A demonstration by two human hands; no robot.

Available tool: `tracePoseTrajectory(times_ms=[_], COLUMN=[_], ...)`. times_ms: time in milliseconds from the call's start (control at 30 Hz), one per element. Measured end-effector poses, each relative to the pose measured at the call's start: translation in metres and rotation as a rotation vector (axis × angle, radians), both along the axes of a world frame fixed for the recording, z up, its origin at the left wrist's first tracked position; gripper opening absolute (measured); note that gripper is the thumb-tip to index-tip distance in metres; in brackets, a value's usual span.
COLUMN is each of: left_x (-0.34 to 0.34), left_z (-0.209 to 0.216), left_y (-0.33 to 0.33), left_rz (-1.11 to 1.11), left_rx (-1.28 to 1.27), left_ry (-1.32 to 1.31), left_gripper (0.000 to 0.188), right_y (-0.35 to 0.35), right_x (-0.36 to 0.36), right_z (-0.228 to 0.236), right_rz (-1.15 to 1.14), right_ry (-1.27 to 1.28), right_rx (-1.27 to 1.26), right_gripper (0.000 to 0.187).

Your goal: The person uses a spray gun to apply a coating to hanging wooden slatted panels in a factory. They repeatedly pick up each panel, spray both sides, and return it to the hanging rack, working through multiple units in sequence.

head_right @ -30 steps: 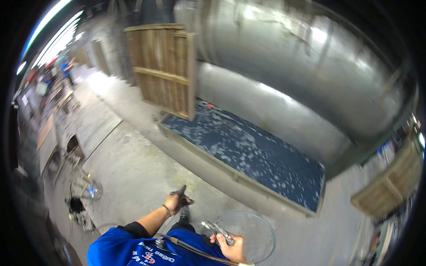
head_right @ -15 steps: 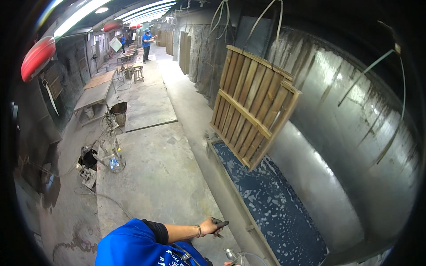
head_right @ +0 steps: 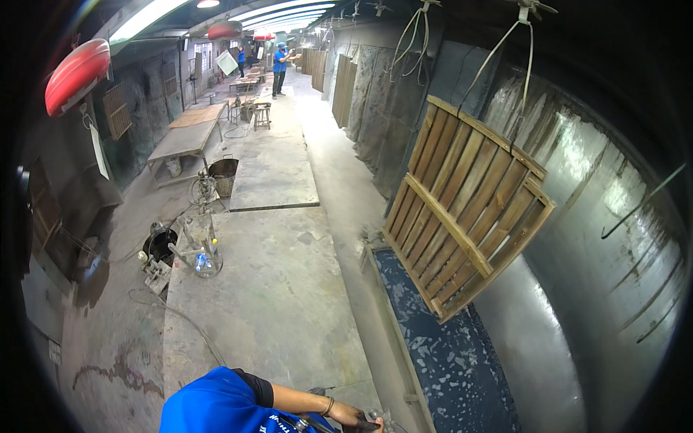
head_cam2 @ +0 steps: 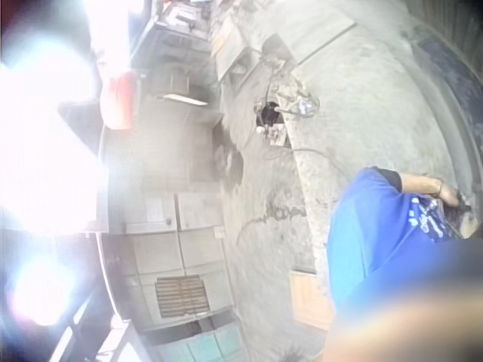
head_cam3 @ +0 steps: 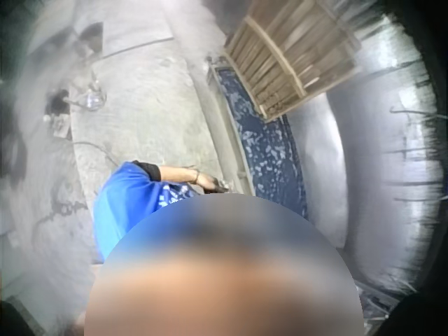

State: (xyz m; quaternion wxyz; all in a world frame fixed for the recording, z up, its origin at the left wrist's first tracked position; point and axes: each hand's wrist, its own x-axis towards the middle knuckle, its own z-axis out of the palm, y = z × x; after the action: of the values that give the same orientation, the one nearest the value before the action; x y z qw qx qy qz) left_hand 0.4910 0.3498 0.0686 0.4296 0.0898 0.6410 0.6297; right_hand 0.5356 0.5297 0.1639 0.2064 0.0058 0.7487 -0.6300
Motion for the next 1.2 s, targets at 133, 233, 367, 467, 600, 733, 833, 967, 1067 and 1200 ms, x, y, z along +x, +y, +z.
tracePoseTrajectory(times_ms=[133,233,367,467,600,733,833,967,1067,1200], left_x=[-0.011,-0.024,-0.024,-0.011,0.026,0.05,0.064,0.091,0.112,0.147], left_z=[0.026,0.028,-0.046,-0.14,-0.257,-0.32,-0.334,-0.339,-0.343,-0.337], left_y=[-0.006,-0.017,-0.067,-0.105,-0.144,-0.153,-0.174,-0.2,-0.213,-0.2], left_rz=[-0.007,-0.047,0.276,0.165,-0.149,-0.107,0.18,0.241,0.376,0.669], left_rx=[0.024,0.043,-0.329,-0.756,-0.911,-1.002,-1.001,-1.077,-1.017,-1.111], left_ry=[0.077,0.079,0.409,0.239,0.297,0.021,-0.312,-0.649,-0.825,-0.796], left_gripper=[0.067,0.06,0.046,0.033,0.032,0.034,0.042,0.051,0.056,0.059], right_y=[-0.028,-0.045,-0.051,-0.04,-0.007,0.041,0.086,0.145,0.187,0.24], right_x=[-0.012,-0.02,-0.032,-0.037,-0.039,-0.037,-0.034,-0.026,-0.022,-0.011], right_z=[-0.021,-0.037,-0.062,-0.091,-0.132,-0.17,-0.196,-0.225,-0.245,-0.263], right_rz=[0.135,0.235,0.312,0.328,0.314,0.247,0.197,0.155,0.136,0.119], right_ry=[-0.044,-0.085,-0.126,-0.187,-0.295,-0.393,-0.457,-0.519,-0.554,-0.588], right_rx=[0.007,0.02,0.052,0.103,0.192,0.301,0.384,0.468,0.508,0.539], right_gripper=[0.036,0.037,0.038,0.039,0.04,0.042,0.043,0.044,0.046,0.047])
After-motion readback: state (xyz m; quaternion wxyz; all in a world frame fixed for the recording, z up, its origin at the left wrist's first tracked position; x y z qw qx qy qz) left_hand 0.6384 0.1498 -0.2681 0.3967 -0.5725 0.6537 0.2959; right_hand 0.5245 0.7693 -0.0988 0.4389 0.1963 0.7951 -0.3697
